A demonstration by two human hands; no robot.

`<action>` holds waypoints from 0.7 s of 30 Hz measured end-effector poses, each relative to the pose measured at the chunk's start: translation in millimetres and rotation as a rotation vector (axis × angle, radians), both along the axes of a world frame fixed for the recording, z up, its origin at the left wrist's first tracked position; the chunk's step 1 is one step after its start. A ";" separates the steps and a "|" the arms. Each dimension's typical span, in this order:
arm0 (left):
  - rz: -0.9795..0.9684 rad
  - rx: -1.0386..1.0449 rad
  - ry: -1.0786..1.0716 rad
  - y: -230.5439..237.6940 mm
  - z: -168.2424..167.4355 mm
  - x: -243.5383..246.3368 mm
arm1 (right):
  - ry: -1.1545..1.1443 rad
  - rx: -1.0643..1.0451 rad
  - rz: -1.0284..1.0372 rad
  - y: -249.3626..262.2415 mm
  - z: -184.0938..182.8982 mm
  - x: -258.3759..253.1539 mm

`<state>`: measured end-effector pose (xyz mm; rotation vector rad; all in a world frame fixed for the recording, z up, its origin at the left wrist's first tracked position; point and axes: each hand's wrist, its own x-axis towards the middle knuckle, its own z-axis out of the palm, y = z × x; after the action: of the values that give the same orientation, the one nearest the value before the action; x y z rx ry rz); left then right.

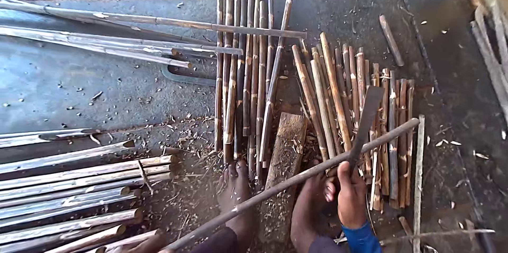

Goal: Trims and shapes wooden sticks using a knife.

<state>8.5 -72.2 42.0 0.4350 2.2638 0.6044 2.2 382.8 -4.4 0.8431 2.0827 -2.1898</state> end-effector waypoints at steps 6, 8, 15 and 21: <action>0.122 0.259 0.192 72.6 -24.6 -14.1 | -0.021 0.203 0.411 3.1 -13.5 32.3; 0.138 0.250 0.234 75.1 -27.3 -14.7 | -0.065 0.173 0.138 17.1 -6.6 12.5; 0.156 0.254 0.393 72.4 -21.4 -17.2 | -0.024 0.320 0.293 -1.8 -4.9 12.8; 0.160 0.256 0.400 69.0 -17.6 -17.8 | -0.011 0.403 0.376 -6.7 -4.3 20.0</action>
<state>-9.3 -3.2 24.4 0.5422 2.6280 0.9682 22.2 376.1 -8.7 0.4176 2.4728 -1.6067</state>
